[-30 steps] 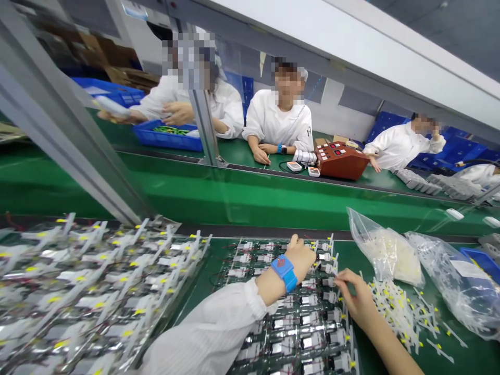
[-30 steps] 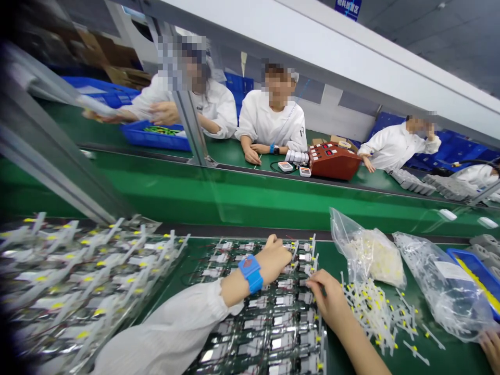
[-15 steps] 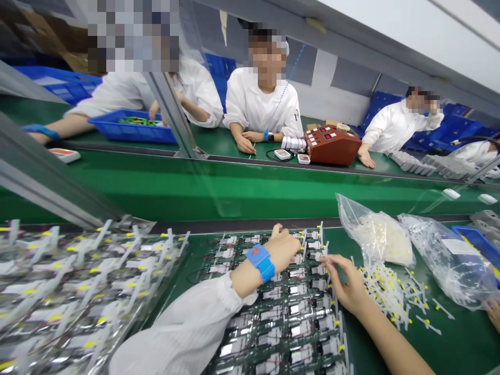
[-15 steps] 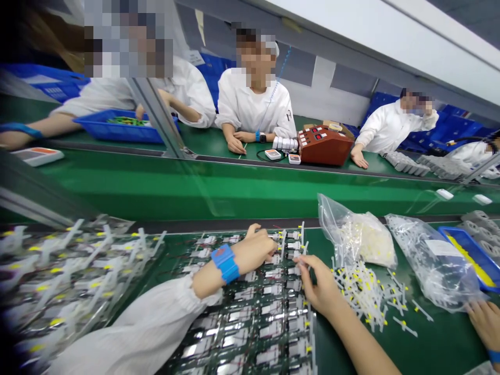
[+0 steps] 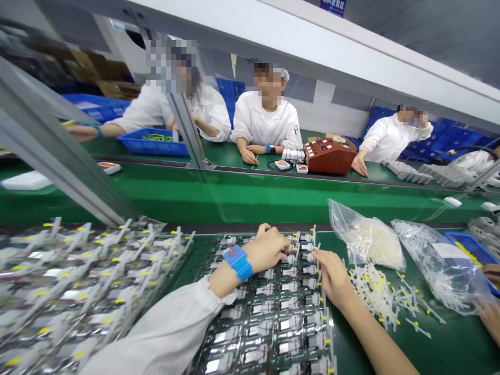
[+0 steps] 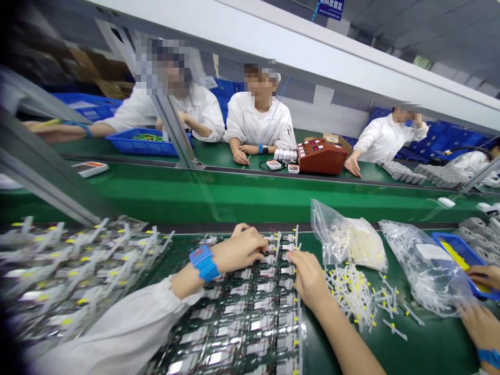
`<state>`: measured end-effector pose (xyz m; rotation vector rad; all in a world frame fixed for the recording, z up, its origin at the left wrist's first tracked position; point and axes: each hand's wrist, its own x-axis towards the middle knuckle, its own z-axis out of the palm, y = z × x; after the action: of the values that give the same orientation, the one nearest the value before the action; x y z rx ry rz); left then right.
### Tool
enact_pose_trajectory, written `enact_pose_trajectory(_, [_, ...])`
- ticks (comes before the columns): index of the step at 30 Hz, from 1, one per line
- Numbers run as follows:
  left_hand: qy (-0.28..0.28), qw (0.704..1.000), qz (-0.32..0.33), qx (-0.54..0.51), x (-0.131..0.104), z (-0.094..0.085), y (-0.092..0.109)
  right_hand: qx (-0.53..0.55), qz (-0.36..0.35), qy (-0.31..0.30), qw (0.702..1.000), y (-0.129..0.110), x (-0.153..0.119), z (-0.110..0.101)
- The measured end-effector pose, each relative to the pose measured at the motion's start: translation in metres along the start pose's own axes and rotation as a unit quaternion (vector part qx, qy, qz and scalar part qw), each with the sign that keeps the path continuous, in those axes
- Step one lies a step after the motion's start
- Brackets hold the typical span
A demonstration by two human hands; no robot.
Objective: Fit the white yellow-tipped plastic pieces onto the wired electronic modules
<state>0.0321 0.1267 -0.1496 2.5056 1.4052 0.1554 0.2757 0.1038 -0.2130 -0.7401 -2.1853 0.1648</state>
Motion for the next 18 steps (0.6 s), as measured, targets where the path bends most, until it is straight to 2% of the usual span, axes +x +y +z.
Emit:
enact_pose_trajectory(4, [-0.001, 1.0, 0.017, 0.018, -0.009, 0.012, 0.017, 0.03, 0.061, 0.025, 0.997, -0.001, 0.001, 0.004])
enact_pose_trajectory(7, [0.001, 0.999, 0.011, 0.036, -0.012, 0.023, 0.023, 0.042, 0.083, 0.042, 0.995, -0.002, 0.003, 0.005])
enact_pose_trajectory(14, [0.024, 0.998, -0.004, 0.052, -0.02, 0.035, 0.028, 0.039, 0.072, 0.038, 0.996, -0.004, 0.003, 0.006])
enact_pose_trajectory(18, [0.03, 0.998, -0.018, 0.048, -0.02, 0.04, 0.03, -0.018, 0.047, 0.027, 0.998, -0.004, 0.003, 0.006])
